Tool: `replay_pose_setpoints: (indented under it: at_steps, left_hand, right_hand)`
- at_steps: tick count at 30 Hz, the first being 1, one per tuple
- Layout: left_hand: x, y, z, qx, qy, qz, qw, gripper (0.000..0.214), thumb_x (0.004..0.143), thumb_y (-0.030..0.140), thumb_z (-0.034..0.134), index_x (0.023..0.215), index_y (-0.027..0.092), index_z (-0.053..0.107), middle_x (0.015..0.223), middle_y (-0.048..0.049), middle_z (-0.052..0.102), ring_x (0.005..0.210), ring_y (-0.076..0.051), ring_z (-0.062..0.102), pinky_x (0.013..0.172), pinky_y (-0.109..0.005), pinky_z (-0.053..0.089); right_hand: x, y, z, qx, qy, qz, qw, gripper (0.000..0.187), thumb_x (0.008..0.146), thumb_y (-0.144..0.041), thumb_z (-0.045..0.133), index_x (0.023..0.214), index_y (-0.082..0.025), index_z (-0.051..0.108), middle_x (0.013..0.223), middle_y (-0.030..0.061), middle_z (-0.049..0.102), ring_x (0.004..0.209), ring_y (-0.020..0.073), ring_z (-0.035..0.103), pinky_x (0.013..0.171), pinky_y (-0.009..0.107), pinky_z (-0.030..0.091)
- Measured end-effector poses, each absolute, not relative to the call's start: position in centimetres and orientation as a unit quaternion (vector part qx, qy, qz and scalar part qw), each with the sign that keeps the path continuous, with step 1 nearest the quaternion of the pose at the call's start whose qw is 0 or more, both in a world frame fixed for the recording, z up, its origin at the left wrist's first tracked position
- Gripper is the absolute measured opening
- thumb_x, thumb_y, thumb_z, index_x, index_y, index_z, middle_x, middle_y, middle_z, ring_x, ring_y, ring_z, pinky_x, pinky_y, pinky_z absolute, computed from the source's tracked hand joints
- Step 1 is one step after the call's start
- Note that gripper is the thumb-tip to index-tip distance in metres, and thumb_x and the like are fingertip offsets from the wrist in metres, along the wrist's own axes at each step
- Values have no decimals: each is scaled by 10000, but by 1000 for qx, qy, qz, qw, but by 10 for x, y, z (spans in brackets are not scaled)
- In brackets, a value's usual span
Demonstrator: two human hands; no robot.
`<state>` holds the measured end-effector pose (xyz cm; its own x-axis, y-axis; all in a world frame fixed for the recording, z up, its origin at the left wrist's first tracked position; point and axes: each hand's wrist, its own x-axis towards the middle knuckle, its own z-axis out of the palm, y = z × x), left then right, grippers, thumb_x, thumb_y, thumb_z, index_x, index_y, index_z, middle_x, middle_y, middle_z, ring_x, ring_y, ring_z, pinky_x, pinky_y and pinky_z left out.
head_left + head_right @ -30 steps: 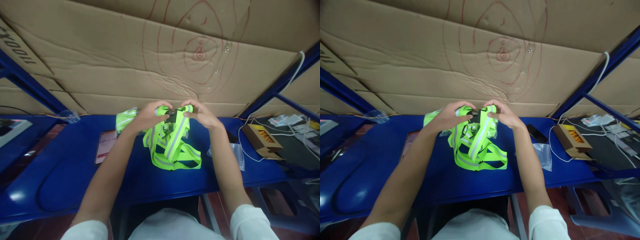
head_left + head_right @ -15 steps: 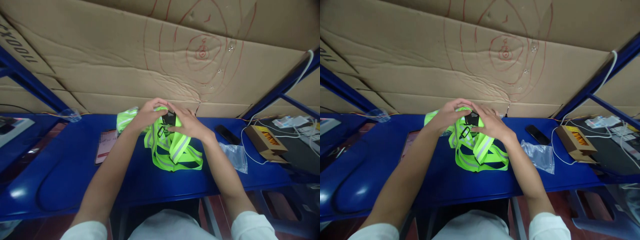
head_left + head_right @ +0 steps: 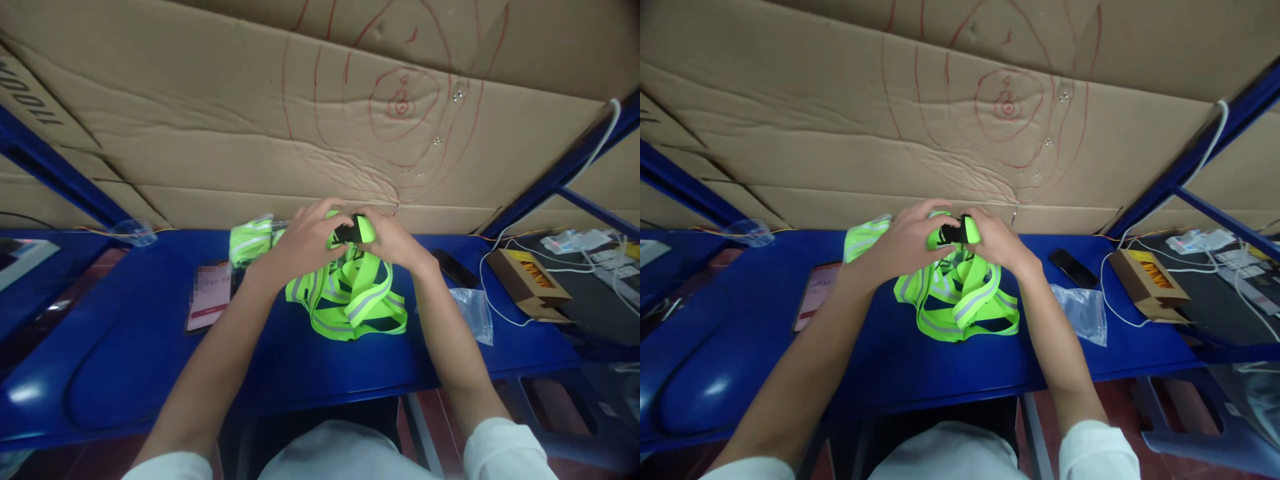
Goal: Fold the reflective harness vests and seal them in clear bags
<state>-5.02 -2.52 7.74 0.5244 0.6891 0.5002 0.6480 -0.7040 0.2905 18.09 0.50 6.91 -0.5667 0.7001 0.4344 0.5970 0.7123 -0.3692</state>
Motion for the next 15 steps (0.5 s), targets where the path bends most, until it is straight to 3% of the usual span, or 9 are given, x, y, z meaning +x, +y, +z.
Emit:
replay_pose_setpoints:
  at_steps: [8,15]
  left_hand:
    - [-44,-26,74,867,399,296,-31,272,931,318,707,1179,210,678,1470,-98,611,1268,-325,646,1062,-455,504]
    - [-41,-28,73,873,423,240,-23,277,976,380,646,1192,208,667,1479,-74,621,1126,-314,706,897,-426,545]
  right_hand:
    - [179,0,74,-350,-885,76,298,588,736,-118,650,1313,-194,571,1307,148,655,1226,334,628,1036,474,513]
    - [180,3,72,-365,-896,41,251,614,702,-96,627,1311,-166,587,1327,173,653,1261,367,602,1068,517,498]
